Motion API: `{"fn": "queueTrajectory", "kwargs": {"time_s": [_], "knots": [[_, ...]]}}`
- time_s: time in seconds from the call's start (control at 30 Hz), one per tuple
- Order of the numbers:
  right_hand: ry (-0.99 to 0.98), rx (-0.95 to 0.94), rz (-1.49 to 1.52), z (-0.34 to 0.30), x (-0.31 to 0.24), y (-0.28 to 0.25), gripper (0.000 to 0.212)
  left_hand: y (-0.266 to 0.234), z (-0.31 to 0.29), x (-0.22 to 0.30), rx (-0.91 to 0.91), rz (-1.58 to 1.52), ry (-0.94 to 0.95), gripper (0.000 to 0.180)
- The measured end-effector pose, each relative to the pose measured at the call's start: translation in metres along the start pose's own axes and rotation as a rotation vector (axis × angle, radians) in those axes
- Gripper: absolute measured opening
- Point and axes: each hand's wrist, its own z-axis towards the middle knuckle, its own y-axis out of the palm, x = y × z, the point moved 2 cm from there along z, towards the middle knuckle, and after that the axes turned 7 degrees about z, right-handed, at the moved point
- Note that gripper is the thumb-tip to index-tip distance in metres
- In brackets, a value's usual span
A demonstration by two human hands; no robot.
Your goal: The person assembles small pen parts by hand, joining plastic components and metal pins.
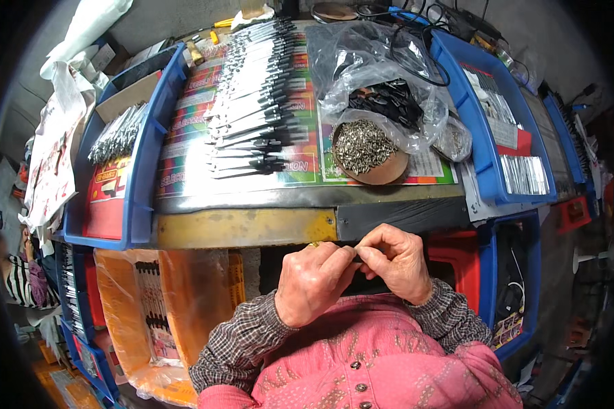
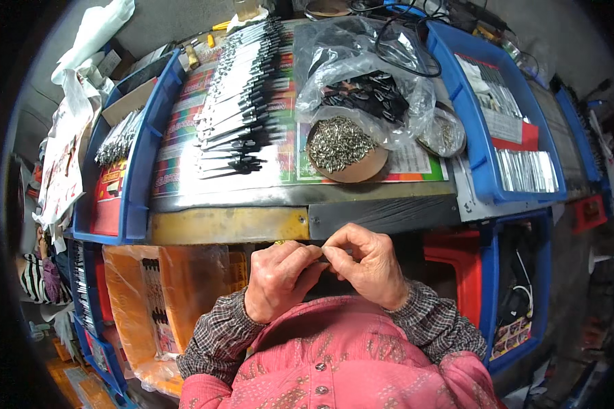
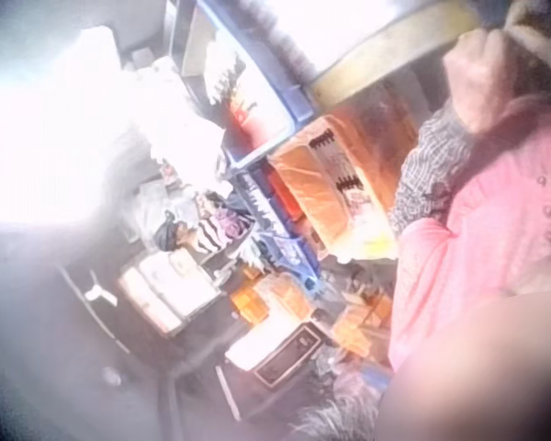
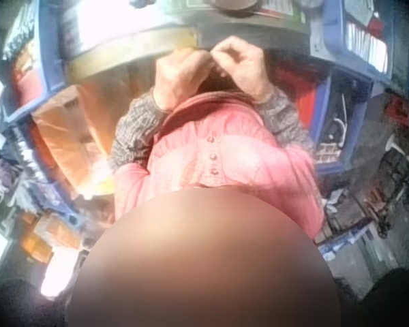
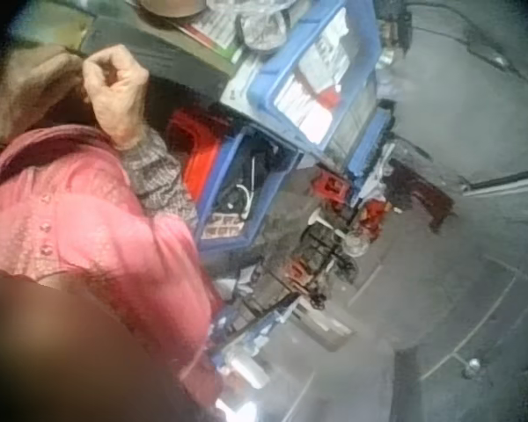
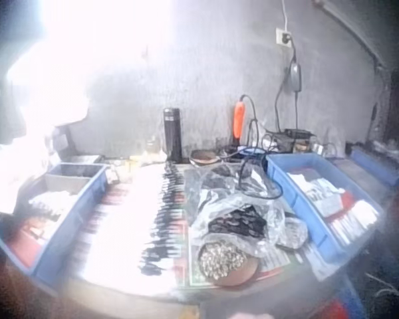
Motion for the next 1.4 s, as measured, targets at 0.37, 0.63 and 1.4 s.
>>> {"fn": "queueTrajectory", "kwargs": {"time_s": [0.37,0.63,1.4], "knots": [[-0.175,0.033,-0.153,0.011,-0.013,-0.003,0.022,-0.044,0.020,-0.046,0.087,0.130,-0.112,0.019],[-0.161,0.014,-0.224,0.012,-0.010,-0.004,0.020,-0.081,0.038,-0.103,0.115,0.336,-0.198,0.020],[-0.210,-0.019,-0.328,0.012,-0.010,-0.005,0.017,-0.070,0.058,-0.132,0.202,0.351,0.072,0.020]]}}
